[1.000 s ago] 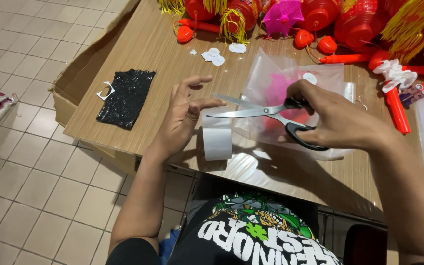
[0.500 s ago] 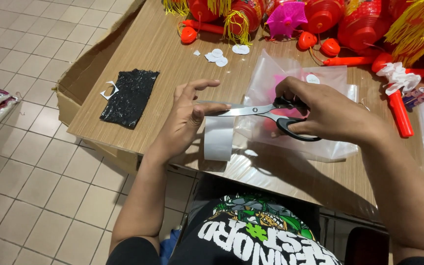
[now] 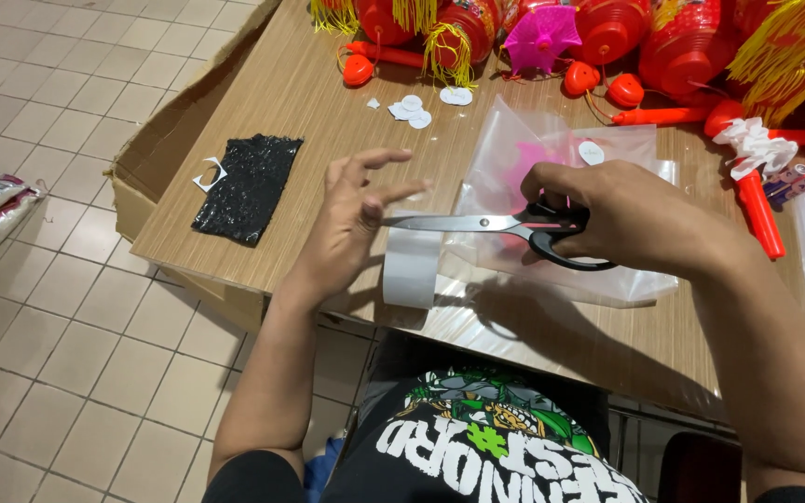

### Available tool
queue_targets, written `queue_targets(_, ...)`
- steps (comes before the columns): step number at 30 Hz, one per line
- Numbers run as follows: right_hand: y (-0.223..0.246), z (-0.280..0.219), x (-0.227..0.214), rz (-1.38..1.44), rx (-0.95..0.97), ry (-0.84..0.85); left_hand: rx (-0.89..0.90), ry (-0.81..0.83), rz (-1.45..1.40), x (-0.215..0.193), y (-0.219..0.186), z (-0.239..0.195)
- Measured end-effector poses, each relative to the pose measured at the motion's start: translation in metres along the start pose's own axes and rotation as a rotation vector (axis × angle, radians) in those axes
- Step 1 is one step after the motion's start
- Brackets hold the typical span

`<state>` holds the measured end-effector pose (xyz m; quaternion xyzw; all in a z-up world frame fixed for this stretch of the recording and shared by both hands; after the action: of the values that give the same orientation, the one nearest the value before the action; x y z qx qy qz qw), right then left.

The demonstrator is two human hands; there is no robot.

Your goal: Assembling a red lantern toy by cutting adhesive pads, applying them to components, and joining the lantern body and handle.

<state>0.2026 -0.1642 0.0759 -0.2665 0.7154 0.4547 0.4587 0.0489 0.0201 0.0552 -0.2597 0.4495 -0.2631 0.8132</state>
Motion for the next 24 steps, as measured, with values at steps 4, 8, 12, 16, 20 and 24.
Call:
queue_targets(4,0.003,-0.005,0.001,0.016,-0.024,-0.024,0.070,-0.122,0.037,-0.016,0.005,-0.006)
queue_targets(8,-0.015,-0.023,-0.011,0.262,0.057,-0.210,-0.028,0.131,-0.042,-0.005,0.019,-0.011)
queue_targets(12,-0.021,-0.056,-0.028,0.741,-0.193,-0.528,-0.132,0.445,-0.086,0.029,0.047,-0.027)
queue_targets(16,-0.048,-0.093,-0.028,0.804,-0.261,-0.604,-0.240,0.512,-0.273,0.047,0.054,-0.038)
queue_targets(20,-0.109,-0.133,-0.010,0.776,-0.014,-0.769,-0.229,0.361,-0.130,0.039,0.061,-0.034)
queue_targets(24,-0.217,-0.171,0.033,0.606,0.261,-0.843,-0.484,0.348,0.353,0.006,0.051,-0.023)
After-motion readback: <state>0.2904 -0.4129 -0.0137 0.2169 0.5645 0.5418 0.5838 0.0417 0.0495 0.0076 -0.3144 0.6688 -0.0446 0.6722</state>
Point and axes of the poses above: each hand's wrist, its own z-axis towards the middle knuckle, its own x-axis out of the palm, y = z × x, the point moved 8 cm from there along z, towards the middle knuckle, and after that the axes turned 9 degrees about z, right-handed, at the moved point
